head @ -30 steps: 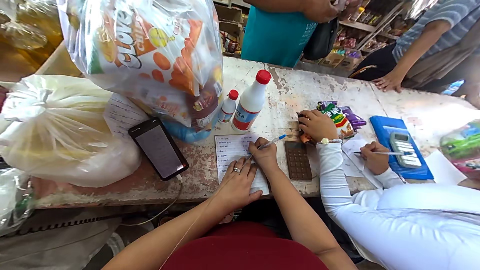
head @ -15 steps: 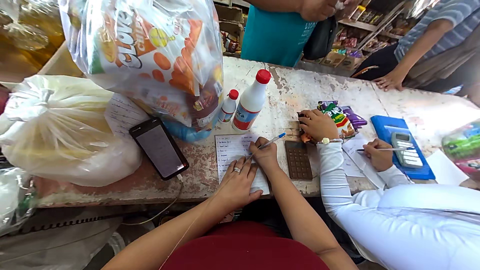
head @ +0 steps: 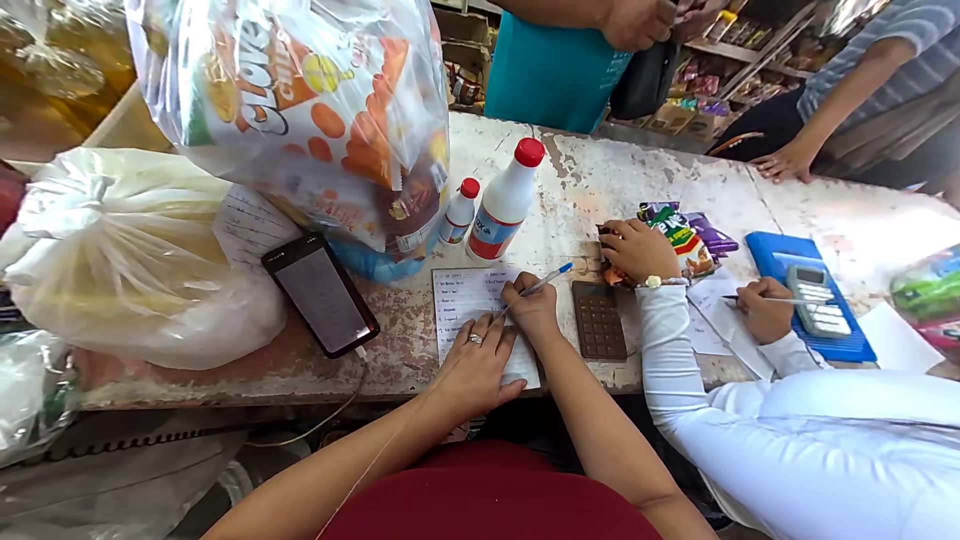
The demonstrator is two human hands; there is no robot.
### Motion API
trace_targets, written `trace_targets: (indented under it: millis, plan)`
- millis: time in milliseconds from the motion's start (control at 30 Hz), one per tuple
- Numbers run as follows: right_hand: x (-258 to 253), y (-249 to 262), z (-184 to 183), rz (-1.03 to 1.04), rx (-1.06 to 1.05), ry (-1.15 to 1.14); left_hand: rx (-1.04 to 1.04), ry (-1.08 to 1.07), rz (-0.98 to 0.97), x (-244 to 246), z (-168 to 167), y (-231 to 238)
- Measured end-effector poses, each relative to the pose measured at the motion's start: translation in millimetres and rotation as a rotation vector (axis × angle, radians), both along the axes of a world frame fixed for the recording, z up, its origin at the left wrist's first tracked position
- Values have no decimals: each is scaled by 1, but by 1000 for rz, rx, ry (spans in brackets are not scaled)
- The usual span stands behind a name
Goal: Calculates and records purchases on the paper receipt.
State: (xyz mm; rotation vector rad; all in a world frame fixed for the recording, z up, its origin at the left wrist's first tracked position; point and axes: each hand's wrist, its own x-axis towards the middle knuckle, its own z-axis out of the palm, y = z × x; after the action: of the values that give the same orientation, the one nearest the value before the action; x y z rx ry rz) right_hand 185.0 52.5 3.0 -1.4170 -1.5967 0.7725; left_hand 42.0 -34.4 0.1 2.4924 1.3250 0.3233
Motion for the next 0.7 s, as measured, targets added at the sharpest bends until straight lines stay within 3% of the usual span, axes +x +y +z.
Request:
trace_targets:
  millis: [233, 500, 600, 700]
  plan:
    - [12, -4, 6, 9, -64, 377, -100, 45, -22, 1, 6, 2]
    - [16, -9, 15, -10, 48, 480, -27, -42, -95, -4, 1, 1]
    - [18, -8, 17, 5, -4, 524, -1, -43, -89, -3, -2, 0]
    - [17, -11, 13, 43, -72, 407, 43, -42, -83, -2, -4, 0]
